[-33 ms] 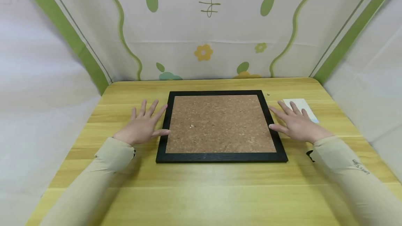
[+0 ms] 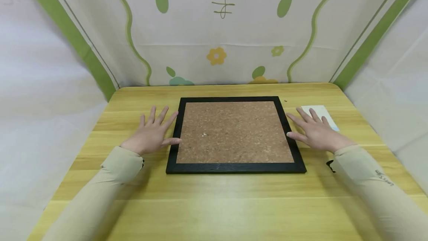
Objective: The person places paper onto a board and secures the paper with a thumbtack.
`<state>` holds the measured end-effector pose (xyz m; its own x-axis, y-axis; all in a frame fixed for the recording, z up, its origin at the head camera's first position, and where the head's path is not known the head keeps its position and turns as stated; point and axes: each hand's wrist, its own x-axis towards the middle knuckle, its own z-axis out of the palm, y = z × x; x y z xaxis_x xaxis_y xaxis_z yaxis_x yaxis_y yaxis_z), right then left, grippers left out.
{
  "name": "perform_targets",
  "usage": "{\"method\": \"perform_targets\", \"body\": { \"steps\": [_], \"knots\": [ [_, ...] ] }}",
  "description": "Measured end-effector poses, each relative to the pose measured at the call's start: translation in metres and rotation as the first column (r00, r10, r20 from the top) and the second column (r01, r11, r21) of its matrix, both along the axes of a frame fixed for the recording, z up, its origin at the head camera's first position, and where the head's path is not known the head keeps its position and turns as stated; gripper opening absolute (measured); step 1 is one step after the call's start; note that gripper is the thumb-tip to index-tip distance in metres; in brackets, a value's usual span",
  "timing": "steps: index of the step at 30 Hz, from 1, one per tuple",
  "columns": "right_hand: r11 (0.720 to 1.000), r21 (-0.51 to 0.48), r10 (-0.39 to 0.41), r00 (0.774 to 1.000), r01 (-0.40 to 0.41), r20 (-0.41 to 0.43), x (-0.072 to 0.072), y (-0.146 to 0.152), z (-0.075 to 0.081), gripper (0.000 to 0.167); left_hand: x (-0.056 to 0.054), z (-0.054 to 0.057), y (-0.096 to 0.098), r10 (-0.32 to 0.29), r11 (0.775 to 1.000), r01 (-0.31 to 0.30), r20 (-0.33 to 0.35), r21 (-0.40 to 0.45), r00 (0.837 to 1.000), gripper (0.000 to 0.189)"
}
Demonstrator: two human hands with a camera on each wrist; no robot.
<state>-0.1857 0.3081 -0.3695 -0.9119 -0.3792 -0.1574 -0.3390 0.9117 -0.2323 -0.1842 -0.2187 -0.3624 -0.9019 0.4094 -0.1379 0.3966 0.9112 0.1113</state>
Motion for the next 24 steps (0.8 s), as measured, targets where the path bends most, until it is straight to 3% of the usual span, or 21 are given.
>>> {"method": "perform_targets", "body": {
  "steps": [3,6,9,11,14,17,24],
  "knots": [
    [1.0,0.007,-0.015,1.0,0.015,0.004,-0.005,0.01,-0.002,0.077,-0.003,-0.003,-0.003,-0.005,0.999,0.003,0.038,0.039,0.999,0.092],
    [1.0,0.013,-0.025,1.0,0.025,-0.016,-0.012,0.024,-0.004,0.076,-0.008,-0.007,-0.005,-0.026,0.986,0.005,0.119,0.169,0.993,0.091],
    [0.999,0.005,-0.05,0.997,0.05,-0.051,-0.022,0.041,-0.005,0.076,-0.013,-0.008,-0.005,-0.012,0.944,-0.055,0.2,0.326,0.98,0.09],
    [0.997,-0.01,-0.081,0.995,0.081,-0.062,-0.029,0.052,-0.005,0.073,-0.016,-0.008,-0.004,0.031,0.916,-0.116,0.221,0.384,0.975,0.088],
    [0.987,-0.05,-0.155,0.986,0.152,-0.061,-0.039,0.07,-0.003,0.064,-0.02,-0.009,-0.001,0.114,0.885,-0.21,0.246,0.414,0.963,0.081],
    [0.972,-0.083,-0.223,0.974,0.219,-0.037,-0.047,0.086,-0.001,0.054,-0.023,-0.011,-0.001,0.156,0.876,-0.264,0.281,0.404,0.947,0.076],
    [0.938,-0.041,-0.335,0.931,0.344,0.145,-0.063,0.111,0.002,0.065,-0.032,-0.025,0.0,0.128,0.86,-0.31,0.417,0.405,0.9,0.083]
  ]
}}
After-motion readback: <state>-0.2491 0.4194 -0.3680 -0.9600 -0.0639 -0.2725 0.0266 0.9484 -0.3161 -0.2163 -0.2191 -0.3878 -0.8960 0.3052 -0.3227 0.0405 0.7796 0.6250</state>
